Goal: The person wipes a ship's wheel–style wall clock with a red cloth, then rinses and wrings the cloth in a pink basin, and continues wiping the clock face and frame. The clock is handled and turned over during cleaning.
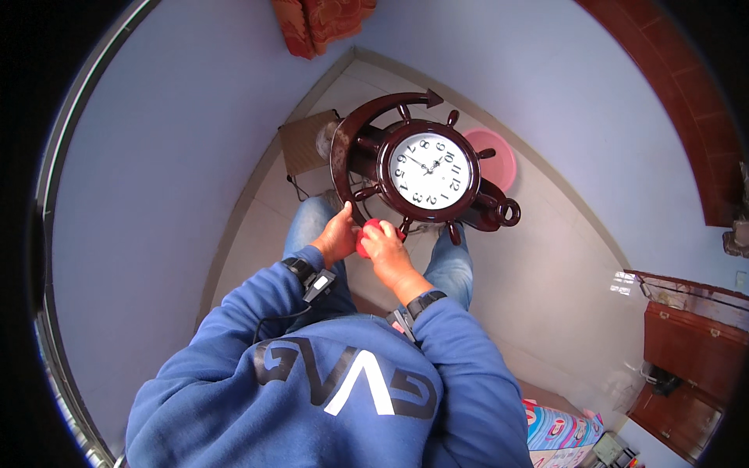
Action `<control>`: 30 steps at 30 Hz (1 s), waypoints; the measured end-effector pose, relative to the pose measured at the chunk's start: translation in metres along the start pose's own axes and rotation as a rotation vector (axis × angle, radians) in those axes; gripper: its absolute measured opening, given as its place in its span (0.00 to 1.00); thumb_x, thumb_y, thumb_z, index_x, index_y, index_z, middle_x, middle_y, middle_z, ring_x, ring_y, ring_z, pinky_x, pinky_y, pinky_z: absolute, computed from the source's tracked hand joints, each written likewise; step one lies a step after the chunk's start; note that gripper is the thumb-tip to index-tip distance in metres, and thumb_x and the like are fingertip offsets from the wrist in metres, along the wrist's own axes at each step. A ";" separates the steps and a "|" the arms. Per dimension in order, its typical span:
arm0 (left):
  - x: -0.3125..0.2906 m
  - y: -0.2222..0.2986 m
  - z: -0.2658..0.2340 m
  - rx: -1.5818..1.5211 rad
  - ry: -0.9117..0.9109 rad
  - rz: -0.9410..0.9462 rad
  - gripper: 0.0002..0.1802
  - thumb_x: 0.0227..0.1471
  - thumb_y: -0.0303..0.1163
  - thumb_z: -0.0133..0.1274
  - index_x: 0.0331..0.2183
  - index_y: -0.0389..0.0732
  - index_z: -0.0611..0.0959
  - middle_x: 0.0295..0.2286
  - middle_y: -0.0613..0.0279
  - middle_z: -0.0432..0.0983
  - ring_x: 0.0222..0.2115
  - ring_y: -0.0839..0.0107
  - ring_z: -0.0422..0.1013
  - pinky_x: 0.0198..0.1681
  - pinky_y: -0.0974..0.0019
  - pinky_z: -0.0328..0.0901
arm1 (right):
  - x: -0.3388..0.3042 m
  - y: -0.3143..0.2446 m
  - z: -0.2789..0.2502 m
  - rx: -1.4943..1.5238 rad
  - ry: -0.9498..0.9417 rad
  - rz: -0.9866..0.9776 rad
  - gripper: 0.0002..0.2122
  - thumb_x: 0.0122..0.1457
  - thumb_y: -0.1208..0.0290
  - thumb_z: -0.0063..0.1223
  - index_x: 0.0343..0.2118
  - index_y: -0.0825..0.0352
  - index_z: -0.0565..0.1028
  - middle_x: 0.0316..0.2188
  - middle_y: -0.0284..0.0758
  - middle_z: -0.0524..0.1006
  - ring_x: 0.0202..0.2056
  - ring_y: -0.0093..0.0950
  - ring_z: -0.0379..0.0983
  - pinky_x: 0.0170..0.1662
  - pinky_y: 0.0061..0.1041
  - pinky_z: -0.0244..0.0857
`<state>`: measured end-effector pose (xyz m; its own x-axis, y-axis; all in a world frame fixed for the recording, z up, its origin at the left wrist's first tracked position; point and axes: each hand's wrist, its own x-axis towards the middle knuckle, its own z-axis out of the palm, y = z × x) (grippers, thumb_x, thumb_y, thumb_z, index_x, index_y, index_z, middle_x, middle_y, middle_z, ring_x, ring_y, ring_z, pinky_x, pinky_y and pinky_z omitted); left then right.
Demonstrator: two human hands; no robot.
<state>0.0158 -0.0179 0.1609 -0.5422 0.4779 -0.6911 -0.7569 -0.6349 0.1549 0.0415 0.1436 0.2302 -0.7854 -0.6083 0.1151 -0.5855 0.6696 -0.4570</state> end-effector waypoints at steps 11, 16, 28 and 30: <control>0.009 -0.008 -0.024 0.084 -0.061 0.004 0.33 0.59 0.60 0.50 0.43 0.35 0.72 0.50 0.45 0.71 0.53 0.57 0.66 0.56 0.51 0.64 | 0.004 -0.006 -0.012 0.571 -0.231 0.386 0.19 0.46 0.88 0.58 0.43 0.65 0.80 0.46 0.35 0.75 0.48 0.39 0.70 0.49 0.34 0.72; -0.020 0.008 -0.023 0.534 0.144 0.143 0.33 0.58 0.55 0.54 0.49 0.36 0.72 0.45 0.54 0.74 0.47 0.62 0.71 0.42 0.51 0.71 | -0.008 -0.004 -0.024 1.185 0.069 0.679 0.15 0.59 0.74 0.58 0.49 0.68 0.76 0.37 0.30 0.79 0.35 0.22 0.77 0.39 0.22 0.72; -0.092 0.004 0.063 0.760 -0.270 0.287 0.24 0.60 0.36 0.57 0.55 0.39 0.74 0.43 0.60 0.78 0.40 0.69 0.75 0.39 0.63 0.75 | -0.033 -0.022 -0.072 1.500 0.216 0.852 0.19 0.71 0.59 0.41 0.55 0.67 0.71 0.40 0.34 0.79 0.30 0.21 0.78 0.21 0.20 0.66; -0.091 0.003 0.065 0.761 -0.225 0.329 0.17 0.60 0.34 0.56 0.49 0.38 0.79 0.38 0.62 0.79 0.36 0.71 0.76 0.37 0.63 0.75 | -0.041 -0.027 -0.078 1.492 0.218 0.795 0.20 0.70 0.56 0.42 0.55 0.66 0.71 0.39 0.34 0.80 0.27 0.21 0.77 0.16 0.20 0.61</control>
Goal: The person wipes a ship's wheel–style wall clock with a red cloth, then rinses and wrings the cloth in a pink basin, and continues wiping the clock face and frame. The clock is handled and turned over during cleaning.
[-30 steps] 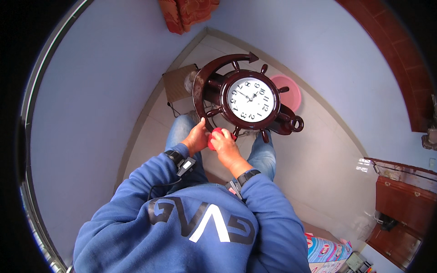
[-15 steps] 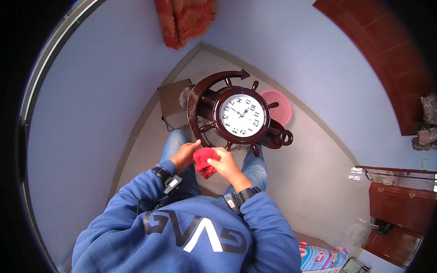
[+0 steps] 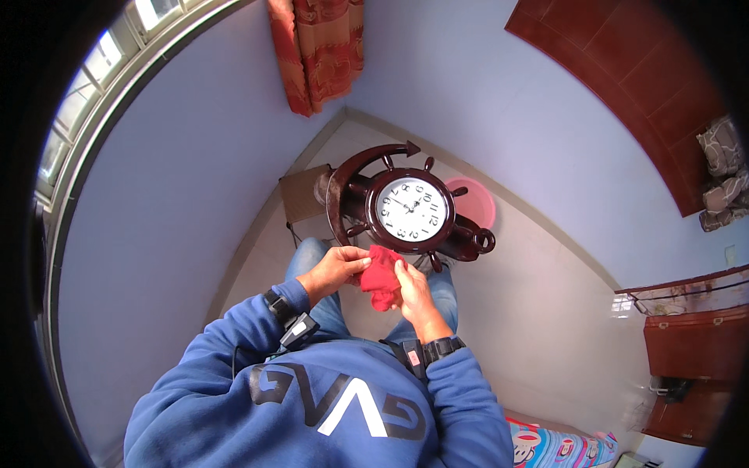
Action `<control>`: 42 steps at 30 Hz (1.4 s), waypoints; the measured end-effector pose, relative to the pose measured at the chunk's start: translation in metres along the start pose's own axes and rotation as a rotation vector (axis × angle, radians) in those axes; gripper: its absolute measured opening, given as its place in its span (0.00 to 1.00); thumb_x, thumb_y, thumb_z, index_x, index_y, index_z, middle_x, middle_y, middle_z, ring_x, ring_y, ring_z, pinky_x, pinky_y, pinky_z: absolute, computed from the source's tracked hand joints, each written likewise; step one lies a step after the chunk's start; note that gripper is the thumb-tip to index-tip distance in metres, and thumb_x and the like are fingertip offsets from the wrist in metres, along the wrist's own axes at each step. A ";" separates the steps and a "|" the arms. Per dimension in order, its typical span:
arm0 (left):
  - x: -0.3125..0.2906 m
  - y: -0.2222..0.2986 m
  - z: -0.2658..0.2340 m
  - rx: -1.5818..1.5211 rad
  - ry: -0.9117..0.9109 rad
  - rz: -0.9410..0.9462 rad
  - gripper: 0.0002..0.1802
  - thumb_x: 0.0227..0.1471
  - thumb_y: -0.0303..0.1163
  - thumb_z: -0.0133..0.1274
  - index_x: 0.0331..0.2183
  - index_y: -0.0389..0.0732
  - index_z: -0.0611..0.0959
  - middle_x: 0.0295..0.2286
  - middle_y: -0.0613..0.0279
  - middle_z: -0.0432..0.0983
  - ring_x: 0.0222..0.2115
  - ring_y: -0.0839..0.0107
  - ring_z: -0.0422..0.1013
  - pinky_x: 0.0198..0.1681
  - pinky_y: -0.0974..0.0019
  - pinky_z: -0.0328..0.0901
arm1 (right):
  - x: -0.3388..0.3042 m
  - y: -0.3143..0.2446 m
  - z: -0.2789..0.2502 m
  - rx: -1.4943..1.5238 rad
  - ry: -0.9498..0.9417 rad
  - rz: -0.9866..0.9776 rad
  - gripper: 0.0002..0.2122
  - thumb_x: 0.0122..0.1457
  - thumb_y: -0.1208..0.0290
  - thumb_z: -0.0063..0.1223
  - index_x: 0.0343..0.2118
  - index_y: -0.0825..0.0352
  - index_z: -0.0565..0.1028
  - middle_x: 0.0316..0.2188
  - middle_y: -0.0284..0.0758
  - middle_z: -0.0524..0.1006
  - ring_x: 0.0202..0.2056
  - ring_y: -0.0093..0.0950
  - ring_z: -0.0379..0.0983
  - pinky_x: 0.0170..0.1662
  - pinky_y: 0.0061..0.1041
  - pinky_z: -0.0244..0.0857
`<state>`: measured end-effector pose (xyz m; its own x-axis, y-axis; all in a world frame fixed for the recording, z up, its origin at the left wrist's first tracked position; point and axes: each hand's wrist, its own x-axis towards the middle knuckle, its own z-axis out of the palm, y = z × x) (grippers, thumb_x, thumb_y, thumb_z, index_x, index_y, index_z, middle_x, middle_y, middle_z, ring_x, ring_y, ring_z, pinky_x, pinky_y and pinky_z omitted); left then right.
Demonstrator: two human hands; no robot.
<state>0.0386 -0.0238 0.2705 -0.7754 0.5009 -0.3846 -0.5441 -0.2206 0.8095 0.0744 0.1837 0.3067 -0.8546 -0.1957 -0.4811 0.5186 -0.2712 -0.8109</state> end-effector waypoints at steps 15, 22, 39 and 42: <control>-0.033 0.017 0.052 0.020 -0.116 0.117 0.25 0.58 0.34 0.58 0.55 0.38 0.72 0.43 0.57 0.77 0.41 0.66 0.75 0.40 0.59 0.75 | -0.054 -0.014 -0.002 0.279 -0.085 -0.176 0.21 0.67 0.60 0.49 0.59 0.64 0.65 0.48 0.37 0.76 0.37 0.29 0.79 0.24 0.25 0.71; -0.028 0.025 0.044 0.050 0.004 0.166 0.12 0.62 0.40 0.53 0.42 0.44 0.82 0.28 0.70 0.78 0.22 0.82 0.70 0.28 0.73 0.69 | -0.067 -0.010 -0.015 -0.094 -0.031 -0.323 0.43 0.53 0.76 0.64 0.68 0.69 0.48 0.54 0.40 0.71 0.41 0.27 0.77 0.25 0.22 0.71; -0.022 0.022 0.061 -0.013 -0.217 0.035 0.34 0.64 0.59 0.40 0.54 0.40 0.76 0.45 0.57 0.79 0.42 0.63 0.76 0.38 0.60 0.74 | -0.073 -0.016 -0.010 0.537 -0.244 -0.180 0.26 0.62 0.69 0.55 0.62 0.62 0.63 0.58 0.42 0.68 0.57 0.42 0.67 0.57 0.55 0.64; -0.014 0.007 0.060 0.115 -0.243 -0.067 0.30 0.64 0.53 0.45 0.54 0.37 0.75 0.46 0.53 0.77 0.45 0.62 0.76 0.42 0.56 0.74 | -0.070 0.003 -0.016 0.348 -0.128 -0.229 0.27 0.59 0.69 0.58 0.61 0.59 0.64 0.56 0.40 0.70 0.57 0.42 0.67 0.57 0.55 0.63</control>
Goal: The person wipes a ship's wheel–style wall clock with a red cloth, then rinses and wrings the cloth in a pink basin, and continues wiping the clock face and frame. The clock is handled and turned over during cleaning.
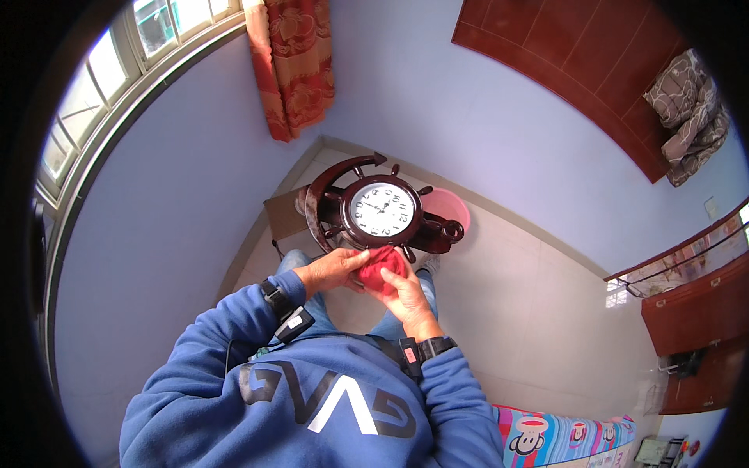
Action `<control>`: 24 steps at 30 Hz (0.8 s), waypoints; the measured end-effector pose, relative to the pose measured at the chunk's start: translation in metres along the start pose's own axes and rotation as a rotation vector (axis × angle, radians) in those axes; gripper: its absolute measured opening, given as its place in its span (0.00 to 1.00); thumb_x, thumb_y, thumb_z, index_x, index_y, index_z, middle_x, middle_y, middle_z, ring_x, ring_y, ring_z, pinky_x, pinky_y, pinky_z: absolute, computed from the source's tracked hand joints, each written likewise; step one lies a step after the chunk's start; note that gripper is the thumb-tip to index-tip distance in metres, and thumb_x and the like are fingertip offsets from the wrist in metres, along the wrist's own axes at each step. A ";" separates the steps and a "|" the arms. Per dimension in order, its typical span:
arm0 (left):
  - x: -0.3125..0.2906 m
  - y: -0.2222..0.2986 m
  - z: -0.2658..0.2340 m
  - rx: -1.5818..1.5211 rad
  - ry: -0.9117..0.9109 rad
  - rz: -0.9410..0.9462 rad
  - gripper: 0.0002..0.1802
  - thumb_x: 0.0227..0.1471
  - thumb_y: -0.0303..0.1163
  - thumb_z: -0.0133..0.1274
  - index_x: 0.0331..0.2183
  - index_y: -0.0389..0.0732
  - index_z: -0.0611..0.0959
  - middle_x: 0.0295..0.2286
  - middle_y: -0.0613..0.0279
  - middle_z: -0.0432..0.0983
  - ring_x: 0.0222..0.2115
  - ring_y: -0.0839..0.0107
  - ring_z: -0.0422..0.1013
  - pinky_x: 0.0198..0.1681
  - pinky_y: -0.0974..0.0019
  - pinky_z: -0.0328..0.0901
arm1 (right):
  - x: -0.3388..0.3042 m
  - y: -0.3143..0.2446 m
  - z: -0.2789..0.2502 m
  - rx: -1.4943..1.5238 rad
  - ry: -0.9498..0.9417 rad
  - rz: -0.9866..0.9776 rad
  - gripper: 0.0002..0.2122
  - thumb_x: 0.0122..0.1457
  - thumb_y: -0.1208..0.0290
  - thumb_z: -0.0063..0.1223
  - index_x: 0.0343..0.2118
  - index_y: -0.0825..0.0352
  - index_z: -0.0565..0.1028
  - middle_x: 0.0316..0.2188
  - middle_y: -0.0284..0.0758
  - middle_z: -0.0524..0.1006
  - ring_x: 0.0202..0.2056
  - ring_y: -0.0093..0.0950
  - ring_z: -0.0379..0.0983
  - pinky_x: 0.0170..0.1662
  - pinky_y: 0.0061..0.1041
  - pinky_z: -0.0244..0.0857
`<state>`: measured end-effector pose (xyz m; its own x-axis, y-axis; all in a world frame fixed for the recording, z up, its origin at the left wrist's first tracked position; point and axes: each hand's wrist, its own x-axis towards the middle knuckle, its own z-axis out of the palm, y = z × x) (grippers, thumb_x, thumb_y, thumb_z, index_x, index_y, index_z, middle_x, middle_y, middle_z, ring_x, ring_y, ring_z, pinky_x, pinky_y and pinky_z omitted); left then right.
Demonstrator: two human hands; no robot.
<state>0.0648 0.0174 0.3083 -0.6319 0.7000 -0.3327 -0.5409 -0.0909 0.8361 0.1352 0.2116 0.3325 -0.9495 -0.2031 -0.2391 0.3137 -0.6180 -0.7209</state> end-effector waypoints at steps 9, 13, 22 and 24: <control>0.010 -0.036 -0.052 0.111 0.157 -0.204 0.32 0.60 0.50 0.53 0.53 0.32 0.74 0.48 0.47 0.75 0.50 0.53 0.73 0.51 0.49 0.69 | -0.009 -0.011 -0.085 0.272 0.617 0.124 0.15 0.59 0.68 0.54 0.49 0.60 0.73 0.45 0.39 0.77 0.46 0.38 0.74 0.43 0.39 0.70; 0.038 -0.050 -0.050 0.025 0.061 -0.242 0.39 0.59 0.57 0.50 0.57 0.32 0.69 0.54 0.43 0.69 0.53 0.48 0.68 0.54 0.46 0.66 | 0.004 -0.035 -0.098 -0.091 0.634 -0.025 0.19 0.55 0.76 0.53 0.52 0.64 0.71 0.44 0.38 0.76 0.42 0.34 0.76 0.40 0.36 0.72; 0.135 -0.087 0.002 -0.414 0.081 -0.241 0.53 0.57 0.65 0.46 0.67 0.37 0.49 0.68 0.47 0.39 0.68 0.46 0.37 0.66 0.37 0.43 | 0.105 -0.021 -0.130 -1.047 0.768 -0.413 0.30 0.48 0.81 0.60 0.58 0.69 0.68 0.52 0.39 0.70 0.52 0.31 0.70 0.56 0.31 0.67; 0.155 -0.091 0.006 -0.530 0.105 -0.209 0.43 0.62 0.60 0.41 0.66 0.40 0.55 0.65 0.50 0.51 0.66 0.52 0.48 0.66 0.44 0.47 | 0.108 -0.007 -0.124 -1.414 0.658 -0.448 0.30 0.47 0.75 0.64 0.56 0.69 0.70 0.54 0.42 0.68 0.56 0.38 0.66 0.60 0.36 0.61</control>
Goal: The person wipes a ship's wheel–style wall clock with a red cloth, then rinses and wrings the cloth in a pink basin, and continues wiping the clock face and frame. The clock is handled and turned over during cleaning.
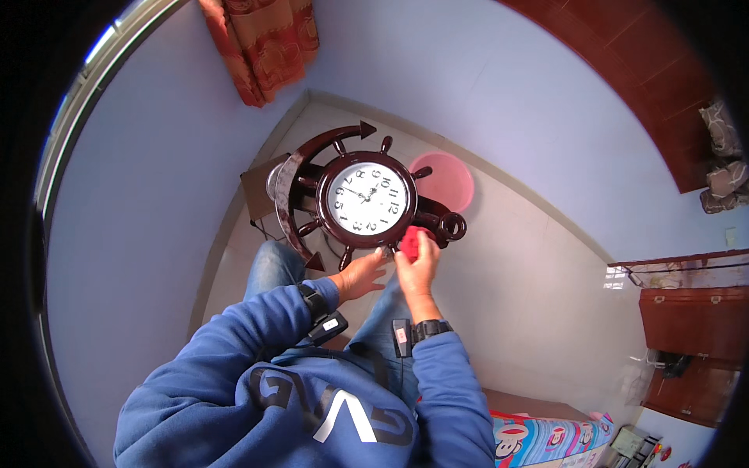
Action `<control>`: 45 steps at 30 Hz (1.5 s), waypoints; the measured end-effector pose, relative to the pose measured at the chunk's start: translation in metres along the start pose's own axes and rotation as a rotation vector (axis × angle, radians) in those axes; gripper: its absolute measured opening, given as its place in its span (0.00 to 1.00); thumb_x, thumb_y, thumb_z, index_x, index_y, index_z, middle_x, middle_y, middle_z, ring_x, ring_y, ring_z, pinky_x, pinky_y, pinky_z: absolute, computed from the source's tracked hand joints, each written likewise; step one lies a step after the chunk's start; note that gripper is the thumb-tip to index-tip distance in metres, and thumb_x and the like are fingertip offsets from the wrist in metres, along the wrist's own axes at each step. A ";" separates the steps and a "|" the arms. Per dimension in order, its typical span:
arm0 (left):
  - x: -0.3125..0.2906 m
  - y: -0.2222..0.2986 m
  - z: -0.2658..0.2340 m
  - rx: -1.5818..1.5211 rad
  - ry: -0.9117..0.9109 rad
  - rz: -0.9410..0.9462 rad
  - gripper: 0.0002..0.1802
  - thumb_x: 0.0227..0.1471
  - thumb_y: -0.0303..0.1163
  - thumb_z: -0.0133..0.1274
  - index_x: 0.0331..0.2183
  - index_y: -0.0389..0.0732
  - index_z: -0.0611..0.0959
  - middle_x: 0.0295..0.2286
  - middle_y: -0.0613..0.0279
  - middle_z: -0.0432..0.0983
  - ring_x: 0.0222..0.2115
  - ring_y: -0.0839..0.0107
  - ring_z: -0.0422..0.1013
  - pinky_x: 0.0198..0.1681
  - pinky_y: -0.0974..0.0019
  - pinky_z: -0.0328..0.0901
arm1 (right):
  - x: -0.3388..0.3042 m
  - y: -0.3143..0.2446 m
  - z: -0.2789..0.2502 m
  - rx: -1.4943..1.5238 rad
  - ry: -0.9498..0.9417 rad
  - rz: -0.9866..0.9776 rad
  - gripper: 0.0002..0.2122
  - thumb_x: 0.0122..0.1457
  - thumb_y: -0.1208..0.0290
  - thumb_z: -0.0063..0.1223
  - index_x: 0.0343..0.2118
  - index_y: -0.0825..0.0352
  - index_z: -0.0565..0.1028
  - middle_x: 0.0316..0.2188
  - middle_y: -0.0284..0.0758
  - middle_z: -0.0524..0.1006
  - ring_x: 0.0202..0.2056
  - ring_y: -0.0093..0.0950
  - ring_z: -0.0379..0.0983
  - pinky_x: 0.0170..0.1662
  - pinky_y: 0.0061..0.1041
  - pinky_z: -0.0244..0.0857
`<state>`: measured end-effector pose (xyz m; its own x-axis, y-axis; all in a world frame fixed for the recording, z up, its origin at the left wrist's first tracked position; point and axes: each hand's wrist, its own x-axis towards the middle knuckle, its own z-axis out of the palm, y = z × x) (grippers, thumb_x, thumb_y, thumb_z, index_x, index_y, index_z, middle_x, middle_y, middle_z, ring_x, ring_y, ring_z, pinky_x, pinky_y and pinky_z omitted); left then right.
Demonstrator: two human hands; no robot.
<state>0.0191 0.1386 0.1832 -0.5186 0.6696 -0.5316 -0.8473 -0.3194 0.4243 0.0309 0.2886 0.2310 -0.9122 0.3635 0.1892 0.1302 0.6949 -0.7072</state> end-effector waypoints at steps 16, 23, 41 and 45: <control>0.003 0.016 0.004 -0.115 0.017 -0.009 0.37 0.63 0.62 0.38 0.62 0.48 0.64 0.62 0.53 0.57 0.63 0.54 0.54 0.64 0.36 0.47 | 0.013 -0.026 0.013 -0.167 -0.374 0.172 0.47 0.35 0.57 0.73 0.61 0.63 0.59 0.57 0.52 0.63 0.59 0.51 0.59 0.61 0.45 0.58; -0.006 0.017 -0.008 -0.045 0.009 -0.108 0.43 0.57 0.66 0.45 0.64 0.48 0.64 0.65 0.54 0.53 0.64 0.50 0.51 0.62 0.33 0.46 | 0.013 0.002 0.019 -0.246 -0.338 0.307 0.38 0.36 0.60 0.74 0.51 0.68 0.65 0.45 0.49 0.75 0.46 0.49 0.74 0.49 0.40 0.70; -0.109 0.092 -0.075 -0.142 0.502 0.494 0.11 0.63 0.32 0.50 0.45 0.40 0.75 0.35 0.58 0.80 0.34 0.66 0.78 0.35 0.64 0.74 | -0.001 0.028 0.027 0.076 -0.227 0.296 0.22 0.45 0.63 0.69 0.42 0.67 0.75 0.33 0.45 0.80 0.36 0.49 0.77 0.42 0.43 0.70; -0.117 0.094 -0.106 -0.177 0.631 0.587 0.10 0.61 0.32 0.52 0.44 0.41 0.75 0.36 0.58 0.78 0.34 0.68 0.76 0.35 0.64 0.71 | -0.014 0.014 0.032 -0.359 -0.074 -0.011 0.31 0.43 0.62 0.71 0.50 0.66 0.69 0.38 0.45 0.76 0.41 0.47 0.75 0.43 0.45 0.70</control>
<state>-0.0117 -0.0407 0.2073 -0.7982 -0.1143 -0.5915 -0.4020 -0.6303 0.6641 0.0332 0.2735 0.1969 -0.9382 0.3178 0.1367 0.2360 0.8768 -0.4190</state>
